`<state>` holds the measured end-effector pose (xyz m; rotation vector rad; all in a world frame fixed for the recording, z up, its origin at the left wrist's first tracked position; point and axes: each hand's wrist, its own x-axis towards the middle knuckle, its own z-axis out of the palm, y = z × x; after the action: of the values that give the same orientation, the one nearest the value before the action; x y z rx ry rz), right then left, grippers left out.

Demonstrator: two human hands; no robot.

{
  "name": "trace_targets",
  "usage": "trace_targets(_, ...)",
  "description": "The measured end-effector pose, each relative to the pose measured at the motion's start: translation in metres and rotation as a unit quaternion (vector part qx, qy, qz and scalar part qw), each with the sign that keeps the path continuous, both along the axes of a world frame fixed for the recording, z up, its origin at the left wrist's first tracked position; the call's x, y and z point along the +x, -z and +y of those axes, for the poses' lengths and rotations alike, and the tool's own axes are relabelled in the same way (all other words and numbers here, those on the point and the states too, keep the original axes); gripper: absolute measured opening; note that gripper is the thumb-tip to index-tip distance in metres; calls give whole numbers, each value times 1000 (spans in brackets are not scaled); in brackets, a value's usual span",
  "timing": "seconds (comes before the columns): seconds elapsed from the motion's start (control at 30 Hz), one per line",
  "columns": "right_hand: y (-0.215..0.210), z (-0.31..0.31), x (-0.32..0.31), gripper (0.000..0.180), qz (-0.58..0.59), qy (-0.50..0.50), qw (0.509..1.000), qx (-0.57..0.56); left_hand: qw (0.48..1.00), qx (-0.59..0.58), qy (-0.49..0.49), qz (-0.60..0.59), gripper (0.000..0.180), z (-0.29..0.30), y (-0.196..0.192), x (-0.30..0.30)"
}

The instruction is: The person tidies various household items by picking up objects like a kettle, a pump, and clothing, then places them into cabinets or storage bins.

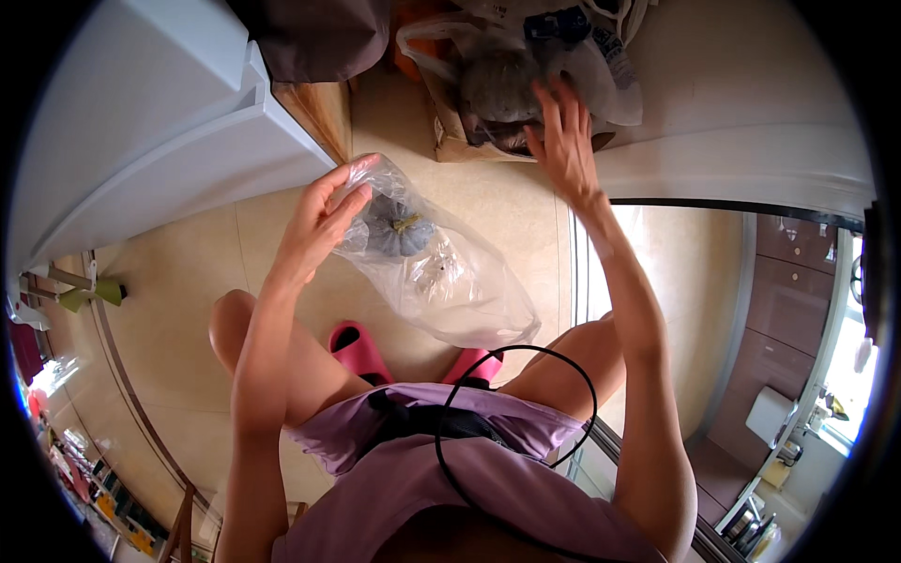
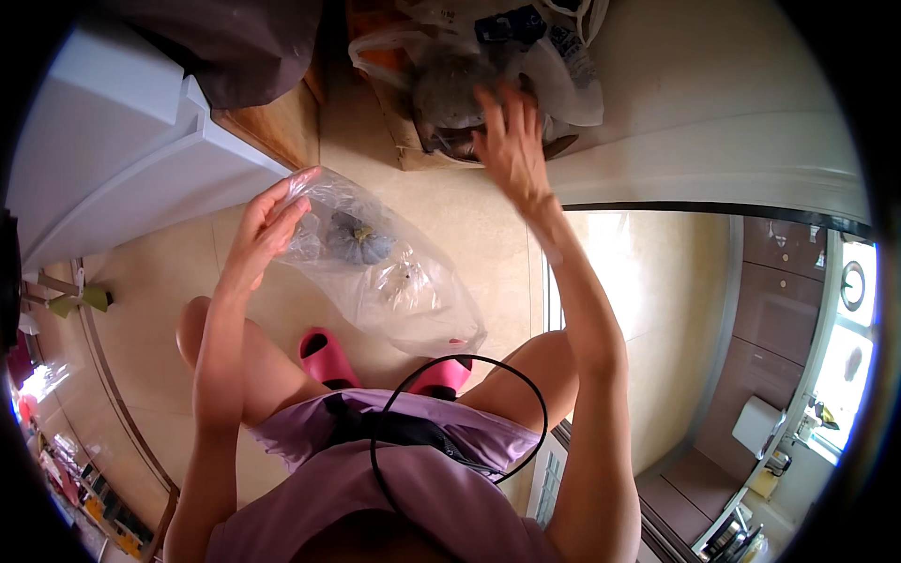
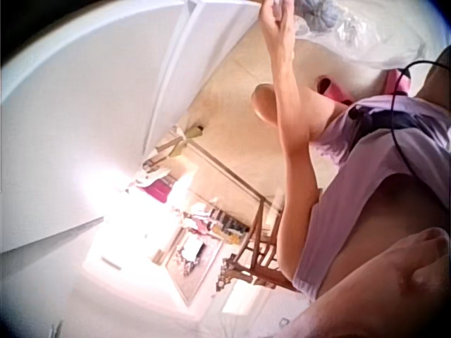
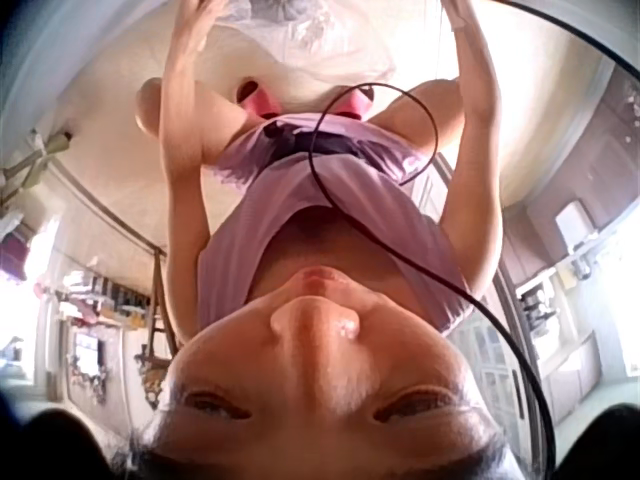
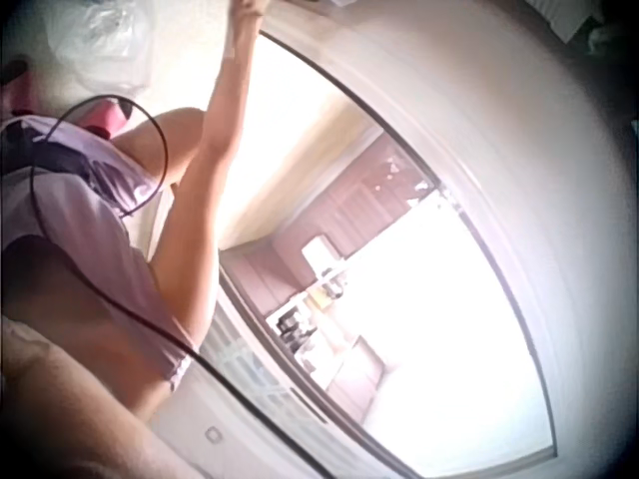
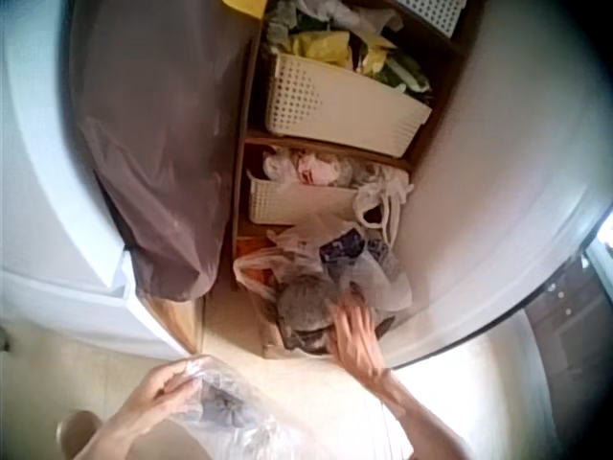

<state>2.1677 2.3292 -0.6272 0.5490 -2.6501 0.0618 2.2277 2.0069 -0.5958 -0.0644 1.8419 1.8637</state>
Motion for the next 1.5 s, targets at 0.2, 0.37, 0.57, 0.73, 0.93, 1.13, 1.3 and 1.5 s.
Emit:
trace_targets(0.2, 28, -114, 116, 20, -282, -300, 911, 13, 1000, 3, -7, -3, 39, 5, 6, 1)
trace_targets(0.37, 138, -140, 130, 25, -557, -153, 815, 58, 1000, -7, -3, -2, 39, 6, 7, 3)
trace_targets(0.57, 211, -135, 146, 60, -539, 248, 719, -364, 999, -3, 35, 3, 39, 1, -1, 5)
trace_targets(0.73, 248, -123, 132, 60, -568, 345, 412, -624, 998, 18, 63, -15, 39, 10, -8, 6)
trace_targets(0.93, 245, -115, 118, 56, -581, 343, 359, -645, 996, -16, 92, -6, 40, 10, -7, 14)
trace_targets(1.13, 215, -137, 116, 57, -601, 240, 358, -673, 997, -16, 80, -4, 42, 3, 1, 20)
trace_targets(1.3, 205, -158, 115, 64, -605, 135, 351, -702, 996, -48, 60, 34, 42, 3, 9, 22)
trace_targets(1.5, 216, -172, 106, 67, -516, 165, 548, -637, 998, -40, 25, 40, 42, -1, 2, 18)
